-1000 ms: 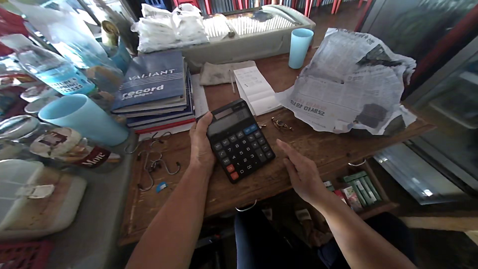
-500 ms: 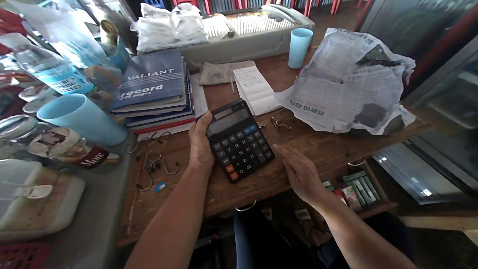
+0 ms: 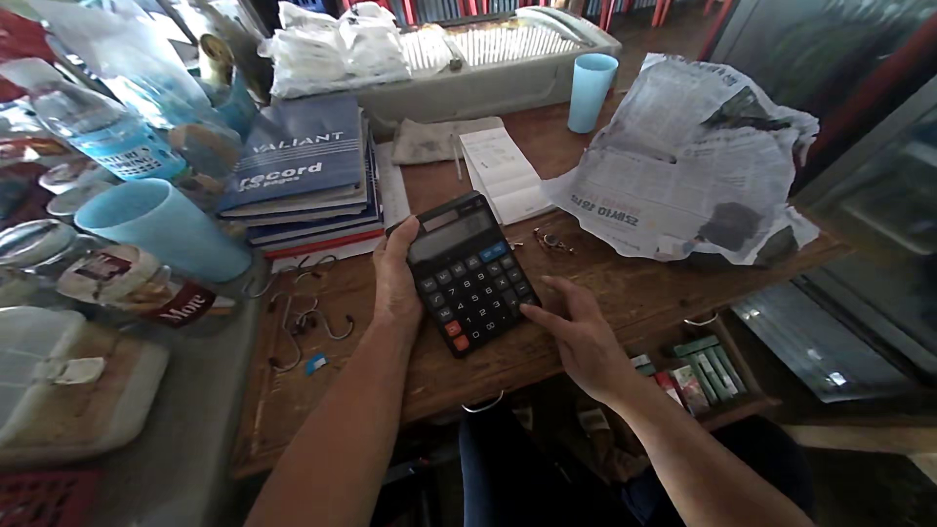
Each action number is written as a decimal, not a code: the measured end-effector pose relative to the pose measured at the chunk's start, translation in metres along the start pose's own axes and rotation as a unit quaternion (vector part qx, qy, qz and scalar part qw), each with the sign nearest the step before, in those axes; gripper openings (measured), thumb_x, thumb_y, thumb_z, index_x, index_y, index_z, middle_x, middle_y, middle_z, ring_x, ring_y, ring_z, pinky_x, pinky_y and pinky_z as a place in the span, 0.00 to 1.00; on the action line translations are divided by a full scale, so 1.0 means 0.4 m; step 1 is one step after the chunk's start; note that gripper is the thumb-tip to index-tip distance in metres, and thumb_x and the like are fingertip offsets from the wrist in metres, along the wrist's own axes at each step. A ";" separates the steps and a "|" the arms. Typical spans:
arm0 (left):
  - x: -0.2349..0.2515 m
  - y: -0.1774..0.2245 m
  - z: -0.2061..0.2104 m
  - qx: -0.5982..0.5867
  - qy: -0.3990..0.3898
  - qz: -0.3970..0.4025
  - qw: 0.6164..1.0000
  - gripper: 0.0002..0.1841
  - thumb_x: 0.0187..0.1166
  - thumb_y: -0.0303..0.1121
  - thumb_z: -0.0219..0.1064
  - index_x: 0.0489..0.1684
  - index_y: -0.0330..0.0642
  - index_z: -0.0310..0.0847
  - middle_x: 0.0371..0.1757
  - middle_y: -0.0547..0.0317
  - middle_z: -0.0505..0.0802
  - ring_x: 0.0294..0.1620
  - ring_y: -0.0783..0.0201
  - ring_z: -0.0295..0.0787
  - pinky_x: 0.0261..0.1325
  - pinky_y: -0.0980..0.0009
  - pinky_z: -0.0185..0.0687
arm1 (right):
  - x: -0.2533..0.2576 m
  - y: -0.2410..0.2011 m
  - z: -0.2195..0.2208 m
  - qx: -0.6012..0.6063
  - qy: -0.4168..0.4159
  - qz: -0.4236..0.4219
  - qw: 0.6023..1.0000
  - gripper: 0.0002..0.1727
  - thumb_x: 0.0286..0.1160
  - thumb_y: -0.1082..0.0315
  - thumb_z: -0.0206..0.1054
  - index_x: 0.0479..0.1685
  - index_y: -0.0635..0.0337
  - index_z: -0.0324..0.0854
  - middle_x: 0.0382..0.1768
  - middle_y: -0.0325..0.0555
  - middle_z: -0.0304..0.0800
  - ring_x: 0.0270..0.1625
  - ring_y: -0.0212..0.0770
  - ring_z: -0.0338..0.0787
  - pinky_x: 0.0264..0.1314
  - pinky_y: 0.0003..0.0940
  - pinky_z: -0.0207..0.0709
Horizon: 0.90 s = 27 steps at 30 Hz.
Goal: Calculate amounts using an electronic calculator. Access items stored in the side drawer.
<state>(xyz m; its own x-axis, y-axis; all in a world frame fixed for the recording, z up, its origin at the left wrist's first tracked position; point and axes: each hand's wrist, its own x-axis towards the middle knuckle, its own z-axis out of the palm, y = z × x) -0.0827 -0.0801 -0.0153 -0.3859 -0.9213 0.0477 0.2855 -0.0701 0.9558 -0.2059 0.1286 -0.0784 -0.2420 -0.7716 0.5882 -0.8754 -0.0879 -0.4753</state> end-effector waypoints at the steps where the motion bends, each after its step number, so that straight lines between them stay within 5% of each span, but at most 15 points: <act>1: 0.000 0.000 0.000 0.002 0.002 0.001 1.000 0.14 0.86 0.44 0.56 0.52 0.46 0.79 0.37 0.62 0.94 0.39 0.69 0.95 0.44 0.69 0.92 | 0.000 0.001 0.001 -0.006 -0.004 -0.009 1.000 0.27 0.74 0.83 0.60 0.66 0.46 0.89 0.76 0.66 0.77 0.77 0.66 0.78 0.76 0.55 0.77; 7: 0.002 -0.003 -0.005 0.011 -0.008 0.004 1.000 0.16 0.86 0.45 0.56 0.56 0.44 0.79 0.40 0.59 0.95 0.42 0.66 0.95 0.47 0.66 0.92 | 0.003 -0.004 0.009 -0.082 -0.042 -0.016 0.996 0.33 0.69 0.86 0.62 0.69 0.40 0.88 0.80 0.64 0.73 0.85 0.70 0.68 0.80 0.60 0.72; 9: 0.000 0.001 -0.003 0.010 -0.003 -0.001 1.000 0.16 0.86 0.45 0.56 0.57 0.44 0.78 0.40 0.60 0.95 0.42 0.67 0.95 0.46 0.67 0.93 | 0.001 -0.006 0.005 -0.044 -0.034 -0.003 0.998 0.28 0.72 0.85 0.61 0.63 0.46 0.90 0.79 0.64 0.74 0.84 0.68 0.70 0.80 0.59 0.72; 12: -0.004 0.005 0.001 0.022 -0.007 0.000 1.000 0.15 0.87 0.45 0.55 0.56 0.45 0.77 0.39 0.62 0.94 0.41 0.69 0.94 0.45 0.68 0.92 | -0.002 -0.006 -0.018 0.045 0.018 0.046 0.998 0.12 0.75 0.81 0.59 0.42 0.65 0.90 0.71 0.63 0.82 0.72 0.54 0.84 0.72 0.42 0.80; 16: -0.004 0.002 0.001 0.010 -0.012 0.008 1.000 0.14 0.87 0.44 0.55 0.54 0.45 0.77 0.37 0.62 0.94 0.39 0.69 0.94 0.44 0.69 0.92 | -0.006 0.009 -0.027 0.084 0.040 0.060 0.994 0.10 0.79 0.76 0.56 0.42 0.71 0.84 0.65 0.61 0.85 0.65 0.44 0.88 0.65 0.30 0.82; 20: 0.000 0.003 0.002 0.006 -0.011 0.003 1.000 0.14 0.87 0.44 0.55 0.56 0.44 0.78 0.38 0.61 0.94 0.40 0.69 0.94 0.45 0.68 0.92 | -0.003 -0.007 -0.023 0.067 0.028 0.052 0.996 0.16 0.79 0.78 0.55 0.56 0.66 0.88 0.71 0.64 0.80 0.69 0.49 0.85 0.69 0.34 0.81; 24: -0.004 0.006 -0.001 0.025 -0.012 0.000 1.000 0.16 0.87 0.45 0.56 0.59 0.44 0.78 0.40 0.61 0.94 0.40 0.69 0.94 0.45 0.69 0.92 | -0.004 -0.019 -0.003 0.018 0.020 0.008 1.000 0.24 0.73 0.80 0.59 0.63 0.52 0.90 0.78 0.65 0.75 0.81 0.65 0.75 0.79 0.59 0.72; 27: -0.002 0.005 -0.004 0.017 -0.014 -0.001 1.000 0.16 0.87 0.44 0.56 0.57 0.43 0.79 0.38 0.61 0.94 0.39 0.68 0.94 0.44 0.68 0.92 | 0.006 -0.025 0.012 -0.014 0.030 -0.028 0.999 0.25 0.73 0.80 0.61 0.65 0.48 0.90 0.80 0.66 0.74 0.84 0.70 0.68 0.81 0.63 0.68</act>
<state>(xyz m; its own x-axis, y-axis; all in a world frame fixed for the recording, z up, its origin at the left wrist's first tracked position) -0.0805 -0.0800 -0.0138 -0.4105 -0.9103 0.0536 0.2545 -0.0579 0.9653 -0.1957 0.1245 -0.0753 -0.2169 -0.7263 0.6523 -0.8996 -0.1109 -0.4225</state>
